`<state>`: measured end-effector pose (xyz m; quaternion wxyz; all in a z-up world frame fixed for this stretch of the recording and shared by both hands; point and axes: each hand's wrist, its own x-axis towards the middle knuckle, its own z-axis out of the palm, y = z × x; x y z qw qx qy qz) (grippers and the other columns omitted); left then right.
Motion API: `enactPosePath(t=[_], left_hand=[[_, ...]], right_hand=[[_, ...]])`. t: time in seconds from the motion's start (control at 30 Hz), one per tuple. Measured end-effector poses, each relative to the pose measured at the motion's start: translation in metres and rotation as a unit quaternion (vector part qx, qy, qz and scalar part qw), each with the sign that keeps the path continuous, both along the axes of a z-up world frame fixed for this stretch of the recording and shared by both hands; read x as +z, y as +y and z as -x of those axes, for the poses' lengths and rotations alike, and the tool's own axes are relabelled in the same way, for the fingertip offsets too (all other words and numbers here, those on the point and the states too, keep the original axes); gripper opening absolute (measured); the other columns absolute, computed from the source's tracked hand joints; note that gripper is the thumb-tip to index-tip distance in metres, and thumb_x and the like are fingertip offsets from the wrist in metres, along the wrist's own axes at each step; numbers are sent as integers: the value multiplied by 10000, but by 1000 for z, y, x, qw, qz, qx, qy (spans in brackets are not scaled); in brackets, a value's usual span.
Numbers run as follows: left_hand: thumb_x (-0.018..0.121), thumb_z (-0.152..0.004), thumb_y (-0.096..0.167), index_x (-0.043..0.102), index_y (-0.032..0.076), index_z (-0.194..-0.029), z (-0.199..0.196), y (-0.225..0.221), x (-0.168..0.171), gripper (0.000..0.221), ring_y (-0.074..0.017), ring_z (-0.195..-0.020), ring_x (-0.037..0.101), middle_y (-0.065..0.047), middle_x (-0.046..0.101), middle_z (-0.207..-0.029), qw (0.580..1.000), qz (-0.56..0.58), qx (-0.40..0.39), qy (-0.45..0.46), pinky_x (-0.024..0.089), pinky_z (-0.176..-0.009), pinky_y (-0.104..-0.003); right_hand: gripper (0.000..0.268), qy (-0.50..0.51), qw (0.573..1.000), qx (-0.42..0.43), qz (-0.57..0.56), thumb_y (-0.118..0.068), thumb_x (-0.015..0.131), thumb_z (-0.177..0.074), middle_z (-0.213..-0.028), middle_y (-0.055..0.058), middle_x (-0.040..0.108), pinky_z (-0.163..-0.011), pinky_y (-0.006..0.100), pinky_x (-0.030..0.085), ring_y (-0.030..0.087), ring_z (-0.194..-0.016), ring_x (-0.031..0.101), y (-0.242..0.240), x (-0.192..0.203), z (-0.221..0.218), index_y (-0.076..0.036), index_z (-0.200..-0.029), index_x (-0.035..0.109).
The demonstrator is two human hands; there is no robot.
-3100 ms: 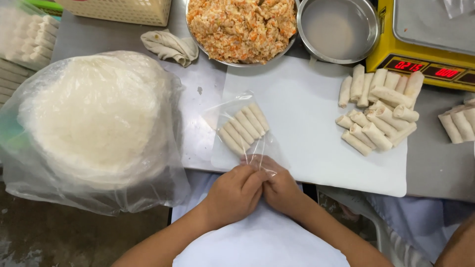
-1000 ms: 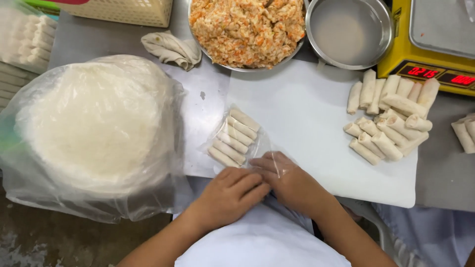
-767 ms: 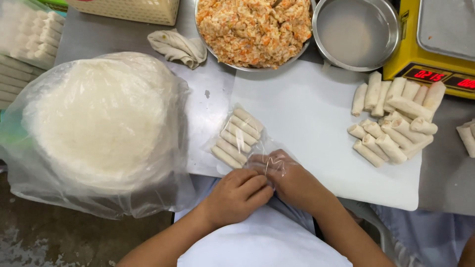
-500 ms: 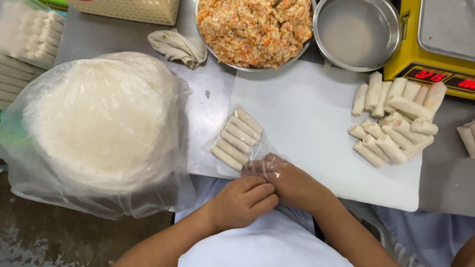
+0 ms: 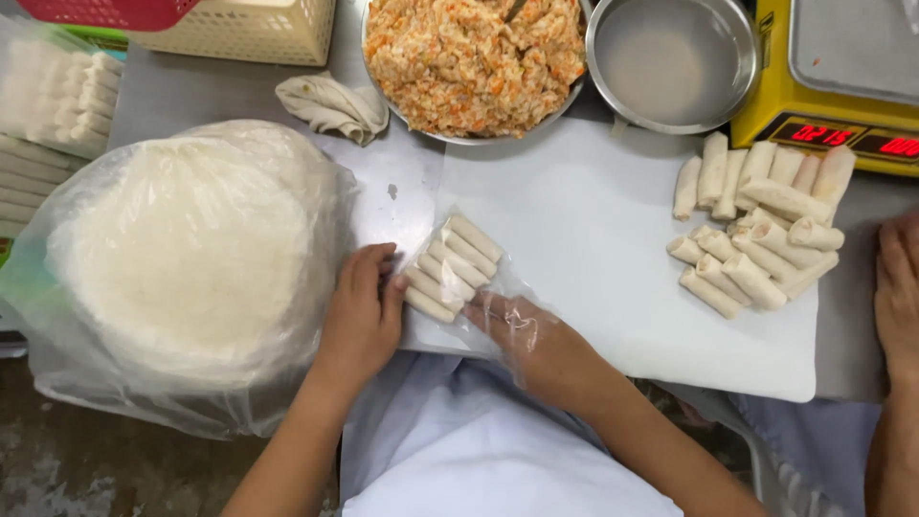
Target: Rolling spring rolls with filling and wrappers and placing them into plastic bags for packaging.
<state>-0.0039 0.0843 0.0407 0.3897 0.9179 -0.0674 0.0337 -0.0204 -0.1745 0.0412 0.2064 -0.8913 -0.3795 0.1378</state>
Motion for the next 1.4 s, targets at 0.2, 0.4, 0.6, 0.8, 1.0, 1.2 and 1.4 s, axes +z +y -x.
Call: enactPosePath(t=[0.2,0.4,0.6,0.8,1.0,1.2,1.4], left_hand=[[611,-1021,308,575,41,-1329,-8,-4,17,409,-342,-1105,687,-166,664,-1132,990,-72,-37,119,573,-933,-458],[642,-991,346,626,131,-1346,-19,1,33,416,-345,-1103,699,-150,712,-1117,980,-114,-73,145,581,-914,-473],[665,-977,266,679,121,-1244,-28,1,30,304,-357,-1088,705,-160,689,-1160,979,-157,-97,90,609,-868,-449],[671,-992,213,684,114,-1268,-46,-5,28,294,-386,-1081,697,-167,670,-1167,989,-110,-94,-36,596,-867,-471],[651,-990,211,665,108,-1239,-51,-24,-16,270,-390,-1107,669,-179,635,-1216,974,-132,-136,-123,594,-886,-466],[482,-1090,229,672,167,-1190,-42,-24,-32,224,-270,-1180,624,-70,638,-1227,917,-241,-167,-271,525,-944,-362],[482,-1064,77,646,26,-1139,-48,-46,-24,188,-404,-1327,569,-192,636,-1292,944,-133,-196,-228,454,-1122,-448]], right_hand=[[652,104,993,-47,17,4,442,-925,-1553,166,439,-1021,438,511,379,-1313,533,6,36,-4,-89,-1566,366],[614,98,989,-74,77,-47,430,-970,-1556,177,428,-1116,399,453,330,-1374,502,15,29,-8,-66,-1577,342],[654,137,976,-112,125,-38,421,-966,-1586,226,357,-1144,451,438,374,-1374,482,20,37,-9,-44,-1600,263],[648,190,963,-160,102,-73,438,-969,-1597,202,358,-1143,404,442,337,-1415,464,19,49,-13,-66,-1599,288],[674,175,966,-143,126,-8,411,-950,-1613,234,341,-1103,442,481,381,-1354,513,27,57,-19,-27,-1608,263],[677,146,977,-112,109,19,453,-918,-1544,237,422,-1022,475,537,412,-1261,560,22,71,-8,-30,-1583,329],[559,30,997,-55,51,-59,454,-951,-1532,198,487,-899,463,561,393,-1113,605,8,-10,2,-37,-1509,461]])
